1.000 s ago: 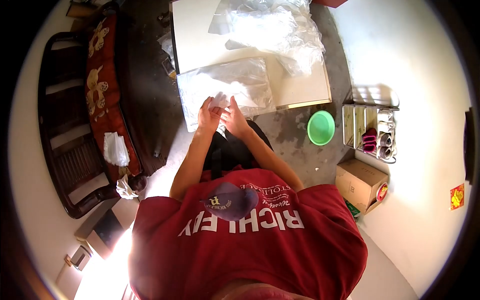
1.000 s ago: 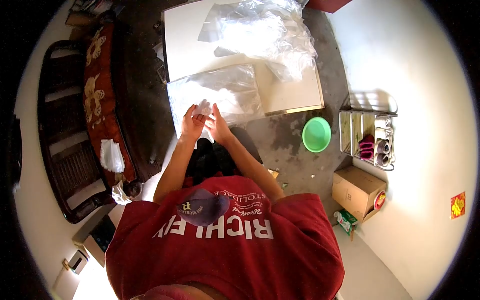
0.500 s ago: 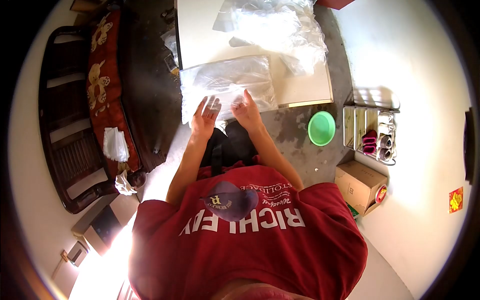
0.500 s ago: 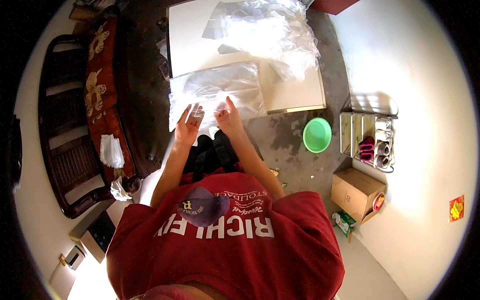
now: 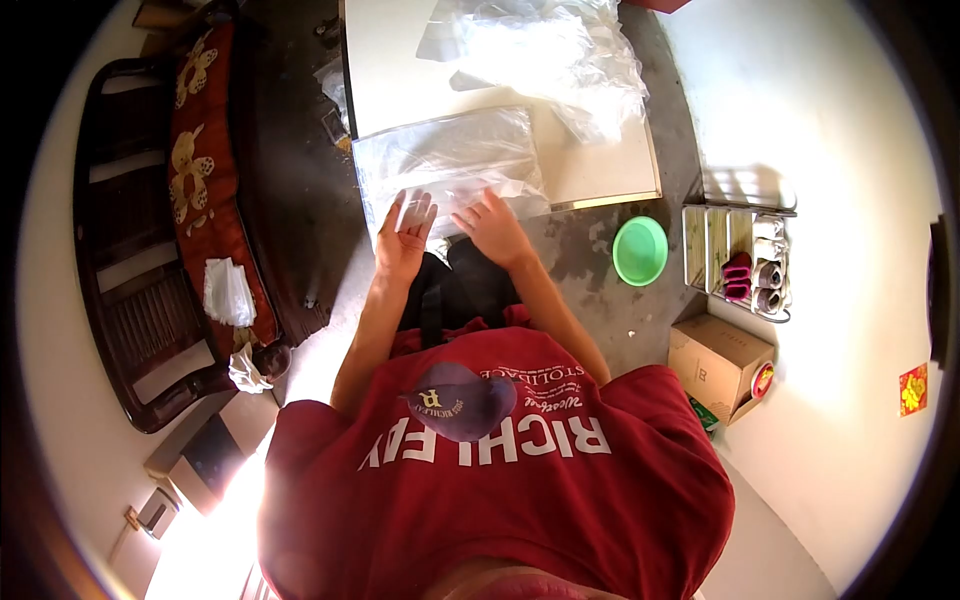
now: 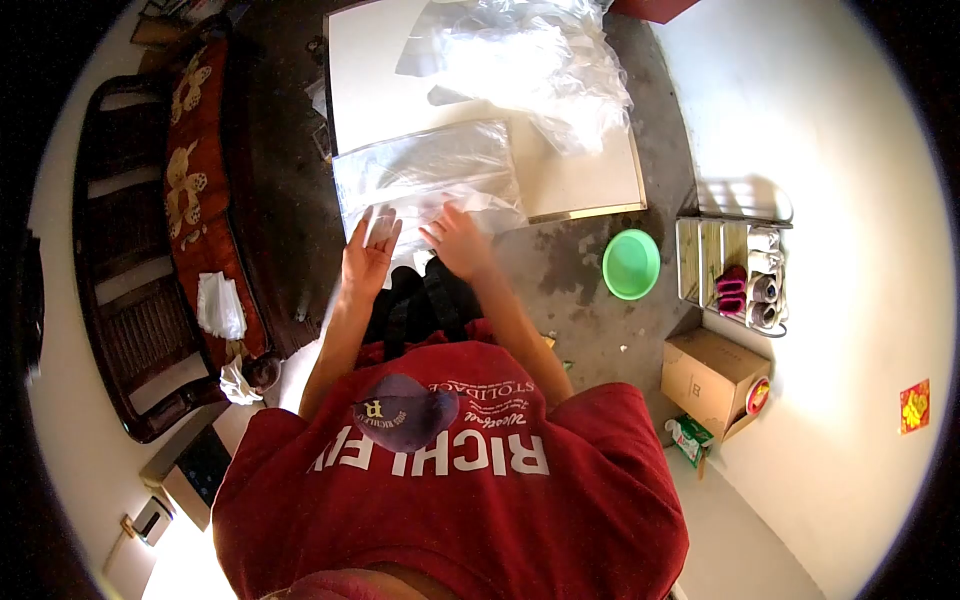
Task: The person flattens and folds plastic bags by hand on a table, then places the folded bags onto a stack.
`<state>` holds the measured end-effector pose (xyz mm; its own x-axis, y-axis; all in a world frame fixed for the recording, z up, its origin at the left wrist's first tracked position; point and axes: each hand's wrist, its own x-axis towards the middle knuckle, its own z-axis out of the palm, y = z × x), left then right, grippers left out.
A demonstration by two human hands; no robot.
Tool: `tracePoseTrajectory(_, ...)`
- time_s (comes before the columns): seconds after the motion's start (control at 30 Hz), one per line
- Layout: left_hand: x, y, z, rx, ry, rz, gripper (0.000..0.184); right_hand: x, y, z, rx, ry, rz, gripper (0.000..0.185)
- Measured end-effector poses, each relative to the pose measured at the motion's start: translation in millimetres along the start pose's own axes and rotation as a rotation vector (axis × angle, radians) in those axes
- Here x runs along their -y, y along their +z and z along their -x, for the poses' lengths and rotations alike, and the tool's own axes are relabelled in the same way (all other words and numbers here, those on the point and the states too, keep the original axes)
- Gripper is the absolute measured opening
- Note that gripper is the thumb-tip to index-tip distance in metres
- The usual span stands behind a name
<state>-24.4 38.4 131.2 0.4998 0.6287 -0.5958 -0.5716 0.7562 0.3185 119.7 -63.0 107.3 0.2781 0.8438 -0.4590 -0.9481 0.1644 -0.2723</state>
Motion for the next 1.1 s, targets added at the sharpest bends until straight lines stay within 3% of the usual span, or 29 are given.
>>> tracePoseTrajectory(0.13,4.1,0.5,-5.8,-0.006,-0.02,0.015,0.038,-9.1,36.0,6.0,0.015,0.009,0.042,0.015)
tracePoseTrajectory(0.4,2.7,6.9,1.2,-0.028,-0.029,-0.054,0.033,-3.6,-2.0,-1.6,-0.185,-0.124,0.059,0.014)
tracePoseTrajectory(0.47,2.5,-1.3,-0.8,-0.064,-0.012,-0.206,0.033,3.6,-4.1,1.6,-0.307,-0.185,-0.093,0.014)
tracePoseTrajectory(0.6,2.3,-3.5,1.5,-0.034,0.015,-0.278,0.036,15.7,-22.1,-3.3,-0.277,-0.201,-0.334,0.015)
tracePoseTrajectory(0.73,-3.7,-4.1,1.6,-0.063,0.048,-0.258,0.038,22.5,-42.2,-6.2,-0.196,-0.202,-0.38,0.015)
tracePoseTrajectory(0.87,-16.8,-16.4,-17.2,-0.102,0.124,-0.361,0.039,33.1,-36.4,-16.7,-0.306,-0.288,-0.146,0.012)
tracePoseTrajectory(1.0,-42.3,7.3,-42.7,-0.248,0.268,-0.462,0.025,57.8,-6.7,-45.7,-0.36,-0.322,0.128,0.009)
tracePoseTrajectory(1.1,-68.0,23.9,-59.5,-0.217,0.435,-0.458,0.022,80.0,31.6,-58.6,-0.284,-0.412,0.194,0.01)
